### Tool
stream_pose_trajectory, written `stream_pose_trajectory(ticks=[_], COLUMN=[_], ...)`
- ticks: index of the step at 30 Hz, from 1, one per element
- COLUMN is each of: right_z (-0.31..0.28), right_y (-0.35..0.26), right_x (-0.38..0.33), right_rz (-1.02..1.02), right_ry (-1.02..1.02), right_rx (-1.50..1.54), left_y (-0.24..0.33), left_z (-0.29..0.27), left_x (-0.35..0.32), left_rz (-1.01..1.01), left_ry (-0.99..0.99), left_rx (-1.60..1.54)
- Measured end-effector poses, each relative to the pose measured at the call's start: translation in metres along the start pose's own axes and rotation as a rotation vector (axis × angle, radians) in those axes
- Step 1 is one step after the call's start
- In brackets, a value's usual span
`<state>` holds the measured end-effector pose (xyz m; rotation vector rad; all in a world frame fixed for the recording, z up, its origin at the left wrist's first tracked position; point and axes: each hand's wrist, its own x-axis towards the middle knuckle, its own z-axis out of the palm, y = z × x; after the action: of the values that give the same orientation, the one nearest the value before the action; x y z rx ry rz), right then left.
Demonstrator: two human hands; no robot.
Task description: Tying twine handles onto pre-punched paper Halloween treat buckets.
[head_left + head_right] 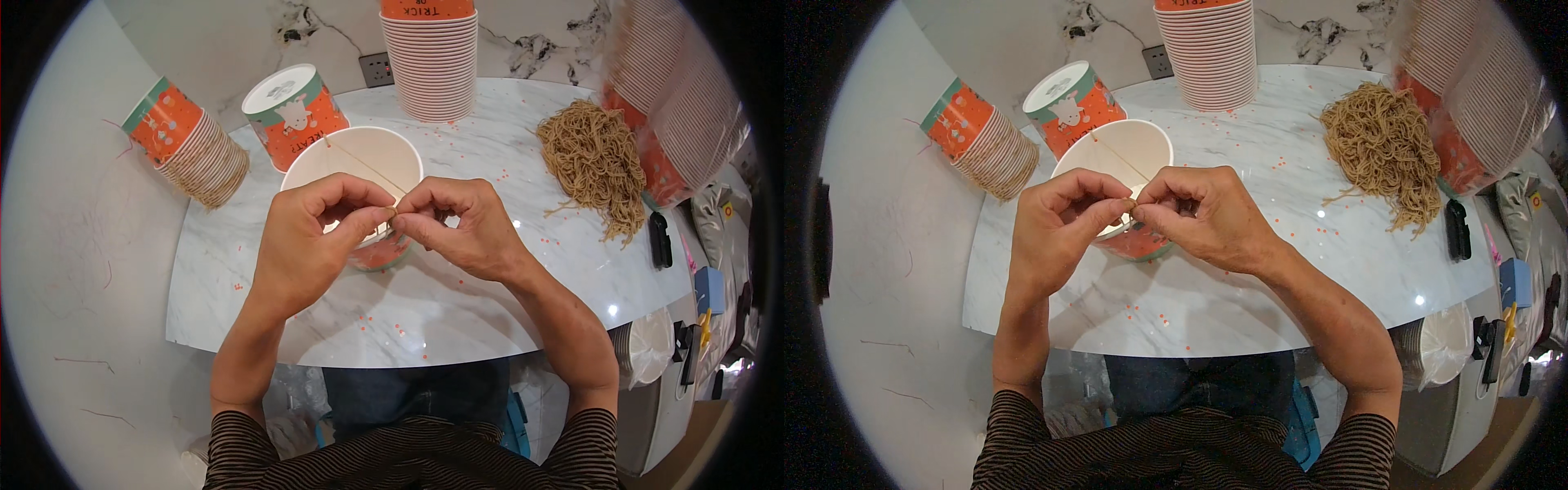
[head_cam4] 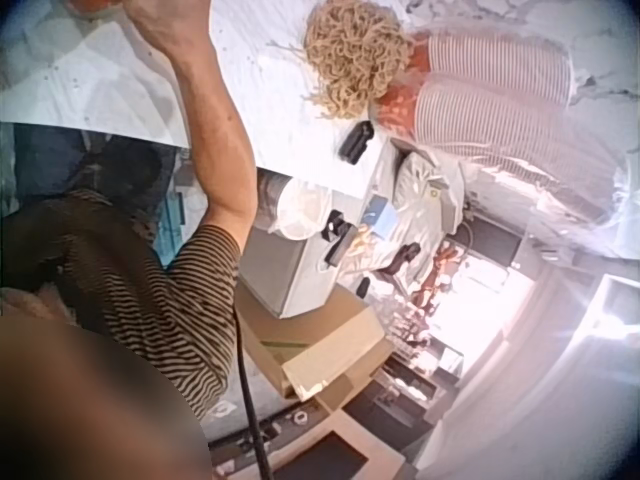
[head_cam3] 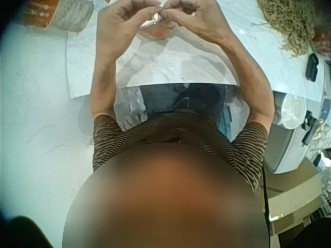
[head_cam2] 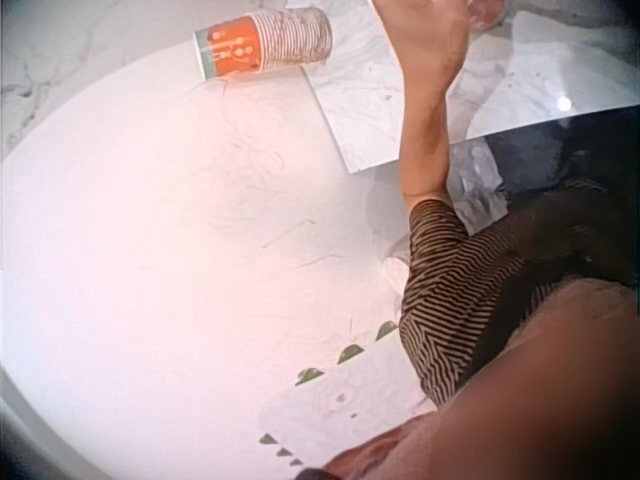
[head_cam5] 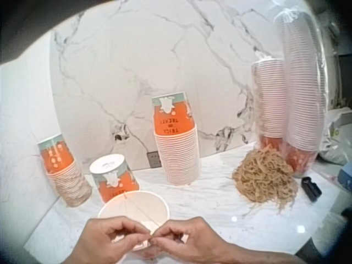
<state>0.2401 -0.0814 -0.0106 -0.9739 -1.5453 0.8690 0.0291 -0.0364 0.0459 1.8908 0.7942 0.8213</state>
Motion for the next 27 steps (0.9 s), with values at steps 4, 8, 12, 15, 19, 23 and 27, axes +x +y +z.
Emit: stream_pose_trajectory(ticks=[4,8,12,15,19,23,27], right_z=[0.001,0.002,0.005,0.005,0.008,0.007,0.009], right_y=[-0.005,-0.006,0.0,0.002,0.005,0.005,0.004], right_x=[0.0,0.001,-0.001,-0.002,-0.002,-0.002,-0.001], right_rz=[0.07,0.112,-0.032,-0.088,-0.133,-0.129,-0.159], right_ry=[0.016,-0.017,0.04,0.054,0.06,0.062,0.089], right_rx=[0.021,0.043,-0.001,-0.048,-0.043,-0.052,-0.069], left_y=[0.002,0.001,0.002,0.0,-0.001,-0.005,-0.009], left_z=[0.002,0.004,0.006,0.007,0.013,0.014,0.015], left_x=[-0.003,-0.005,-0.006,-0.006,-0.006,-0.009,-0.009], left_rz=[0.01,0.007,0.027,0.044,0.055,0.103,0.298], left_ry=[0.007,-0.005,0.002,0.026,0.164,0.174,0.209], left_rx=[-0.001,-0.015,0.01,0.054,0.009,0.106,0.349])
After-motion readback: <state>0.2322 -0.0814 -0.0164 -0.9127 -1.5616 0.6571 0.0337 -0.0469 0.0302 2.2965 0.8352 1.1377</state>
